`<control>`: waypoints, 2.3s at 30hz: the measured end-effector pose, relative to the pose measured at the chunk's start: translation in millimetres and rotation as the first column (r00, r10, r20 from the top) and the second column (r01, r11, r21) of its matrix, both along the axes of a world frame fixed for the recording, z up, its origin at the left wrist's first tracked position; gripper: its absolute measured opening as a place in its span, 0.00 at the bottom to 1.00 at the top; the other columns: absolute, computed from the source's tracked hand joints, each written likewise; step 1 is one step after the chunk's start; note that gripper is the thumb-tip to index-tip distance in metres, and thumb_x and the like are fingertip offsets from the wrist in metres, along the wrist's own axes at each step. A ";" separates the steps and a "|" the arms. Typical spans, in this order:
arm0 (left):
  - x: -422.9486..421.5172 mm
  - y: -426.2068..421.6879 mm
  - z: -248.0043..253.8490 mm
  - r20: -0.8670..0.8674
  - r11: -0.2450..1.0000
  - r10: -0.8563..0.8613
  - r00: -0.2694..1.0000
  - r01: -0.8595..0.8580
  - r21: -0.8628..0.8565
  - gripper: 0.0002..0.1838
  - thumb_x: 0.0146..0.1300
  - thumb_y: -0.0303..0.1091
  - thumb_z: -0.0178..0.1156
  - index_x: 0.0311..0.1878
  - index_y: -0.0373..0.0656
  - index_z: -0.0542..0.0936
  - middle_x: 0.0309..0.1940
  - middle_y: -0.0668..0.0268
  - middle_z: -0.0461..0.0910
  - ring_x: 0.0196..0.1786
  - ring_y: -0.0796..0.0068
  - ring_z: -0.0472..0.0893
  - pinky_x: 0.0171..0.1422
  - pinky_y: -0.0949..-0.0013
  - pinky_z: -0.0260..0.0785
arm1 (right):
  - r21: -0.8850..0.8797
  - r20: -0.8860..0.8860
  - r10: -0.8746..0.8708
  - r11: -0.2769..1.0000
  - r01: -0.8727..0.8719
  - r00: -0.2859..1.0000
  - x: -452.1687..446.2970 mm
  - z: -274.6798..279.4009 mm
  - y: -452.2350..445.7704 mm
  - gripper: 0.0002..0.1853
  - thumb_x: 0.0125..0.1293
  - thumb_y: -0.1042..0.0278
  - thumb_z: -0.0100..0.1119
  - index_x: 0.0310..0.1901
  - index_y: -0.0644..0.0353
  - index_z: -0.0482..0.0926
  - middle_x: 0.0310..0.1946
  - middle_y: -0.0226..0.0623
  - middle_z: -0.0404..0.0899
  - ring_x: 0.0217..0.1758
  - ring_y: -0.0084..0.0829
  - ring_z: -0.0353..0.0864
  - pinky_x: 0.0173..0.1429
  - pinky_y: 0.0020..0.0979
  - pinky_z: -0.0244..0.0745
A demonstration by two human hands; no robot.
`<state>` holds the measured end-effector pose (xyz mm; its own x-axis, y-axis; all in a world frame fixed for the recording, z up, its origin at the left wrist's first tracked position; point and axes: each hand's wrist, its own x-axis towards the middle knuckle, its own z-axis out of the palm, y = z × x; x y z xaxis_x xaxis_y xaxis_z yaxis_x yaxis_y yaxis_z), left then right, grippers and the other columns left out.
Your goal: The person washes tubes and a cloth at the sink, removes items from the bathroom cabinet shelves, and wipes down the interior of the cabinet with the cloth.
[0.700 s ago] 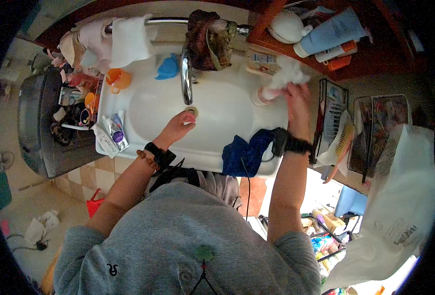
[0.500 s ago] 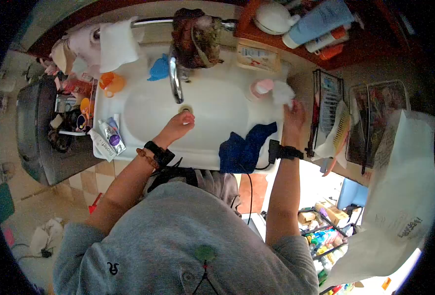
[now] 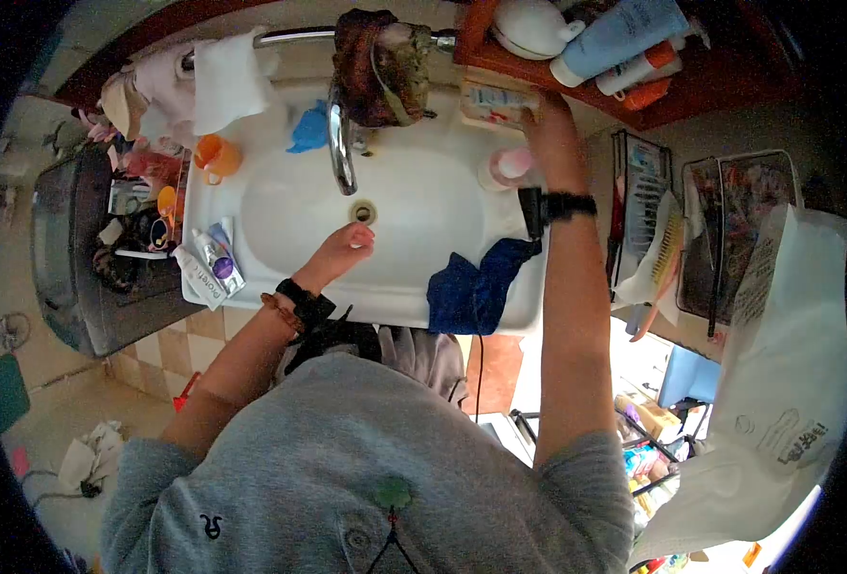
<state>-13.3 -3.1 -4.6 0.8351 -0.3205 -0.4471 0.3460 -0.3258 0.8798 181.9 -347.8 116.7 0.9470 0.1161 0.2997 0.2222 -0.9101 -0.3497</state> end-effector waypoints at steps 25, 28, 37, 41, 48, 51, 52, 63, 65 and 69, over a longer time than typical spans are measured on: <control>24.4 -37.1 87.5 0.072 0.971 -0.087 0.994 0.101 -0.215 0.18 0.67 0.36 0.56 0.55 0.37 0.69 0.49 0.61 0.77 0.52 0.69 0.78 0.57 0.65 0.71 | 0.350 -0.384 0.606 0.794 -0.497 0.697 -129.8 27.3 77.2 0.14 0.52 0.65 0.65 0.39 0.62 0.78 0.38 0.45 0.78 0.46 0.46 0.75 0.54 0.41 0.70; 23.5 -29.3 82.0 -0.150 0.935 -0.068 0.986 0.011 -0.354 0.19 0.69 0.37 0.53 0.58 0.36 0.69 0.48 0.59 0.77 0.50 0.69 0.79 0.57 0.66 0.73 | 0.295 -0.242 0.474 0.867 -0.401 0.847 -104.5 24.4 71.6 0.12 0.56 0.63 0.63 0.39 0.61 0.79 0.38 0.47 0.78 0.46 0.46 0.76 0.53 0.41 0.71; 1.5 -13.3 84.0 -0.156 0.800 0.138 0.978 -0.203 -0.564 0.26 0.67 0.40 0.56 0.63 0.35 0.66 0.53 0.57 0.76 0.55 0.66 0.77 0.63 0.62 0.70 | -0.249 -0.495 0.064 0.945 -0.212 0.866 41.4 -17.7 13.7 0.22 0.60 0.55 0.57 0.47 0.65 0.77 0.43 0.51 0.80 0.49 0.46 0.79 0.52 0.40 0.74; -0.7 -6.8 96.3 -0.194 0.819 0.187 0.963 -0.262 -0.510 0.23 0.66 0.35 0.57 0.61 0.36 0.67 0.53 0.58 0.77 0.55 0.67 0.77 0.61 0.64 0.70 | -0.206 -0.512 0.160 0.931 -0.302 0.844 55.0 -45.7 -2.3 0.22 0.58 0.56 0.58 0.47 0.65 0.77 0.42 0.52 0.79 0.46 0.45 0.79 0.53 0.37 0.73; 0.3 0.5 84.8 -0.146 0.846 0.246 0.958 -0.286 -0.451 0.19 0.62 0.28 0.61 0.55 0.39 0.70 0.50 0.61 0.80 0.49 0.70 0.79 0.58 0.66 0.69 | -0.099 -0.709 0.224 0.907 -0.409 0.668 71.0 -39.5 -3.1 0.21 0.61 0.53 0.58 0.46 0.64 0.77 0.38 0.47 0.81 0.42 0.39 0.78 0.51 0.37 0.71; 0.7 1.6 81.6 -0.176 0.832 0.258 0.950 -0.311 -0.460 0.19 0.61 0.27 0.60 0.55 0.39 0.68 0.48 0.61 0.79 0.48 0.69 0.79 0.57 0.66 0.70 | -0.002 -0.618 0.255 0.946 -0.325 0.744 62.4 -33.2 -5.3 0.19 0.65 0.55 0.55 0.46 0.63 0.77 0.39 0.45 0.81 0.44 0.40 0.79 0.51 0.37 0.72; -0.2 1.8 77.2 -0.179 0.827 0.266 0.947 -0.320 -0.462 0.19 0.61 0.27 0.60 0.54 0.39 0.68 0.47 0.61 0.79 0.48 0.69 0.79 0.57 0.66 0.70 | 0.018 -0.478 0.297 0.944 -0.328 0.827 55.1 -27.1 -1.1 0.18 0.65 0.56 0.54 0.46 0.63 0.78 0.39 0.45 0.81 0.42 0.40 0.78 0.51 0.37 0.72; 11.6 -11.6 72.1 -0.330 0.806 0.319 0.889 -0.437 -0.399 0.16 0.69 0.44 0.52 0.50 0.42 0.69 0.37 0.68 0.75 0.37 0.75 0.75 0.46 0.66 0.71 | 0.434 -0.442 0.723 0.690 -0.579 0.531 -115.4 9.4 143.5 0.09 0.62 0.61 0.55 0.35 0.56 0.81 0.30 0.42 0.81 0.37 0.45 0.80 0.43 0.41 0.74; 12.6 -11.6 62.6 -0.220 0.807 0.228 0.948 -0.311 -0.502 0.16 0.69 0.45 0.53 0.49 0.42 0.70 0.36 0.69 0.75 0.35 0.77 0.74 0.43 0.68 0.71 | 0.524 -0.434 0.734 0.677 -0.517 0.522 -120.0 -0.2 153.0 0.10 0.61 0.59 0.57 0.34 0.55 0.81 0.27 0.41 0.81 0.35 0.46 0.80 0.43 0.42 0.74; 15.1 -9.6 70.9 -0.193 0.828 0.318 0.928 -0.371 -0.421 0.14 0.69 0.43 0.54 0.46 0.42 0.72 0.34 0.72 0.74 0.34 0.80 0.73 0.39 0.74 0.68 | 0.334 -0.430 0.592 0.806 -0.489 0.681 -103.8 -23.2 161.9 0.14 0.57 0.58 0.62 0.38 0.59 0.80 0.33 0.44 0.81 0.39 0.47 0.80 0.45 0.41 0.75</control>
<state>1.8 -12.7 66.2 0.8825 -0.2068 -0.4224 0.4649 0.2473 0.8501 78.0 -185.9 93.5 0.7516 0.6491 -0.1175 0.4062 -0.5958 -0.6928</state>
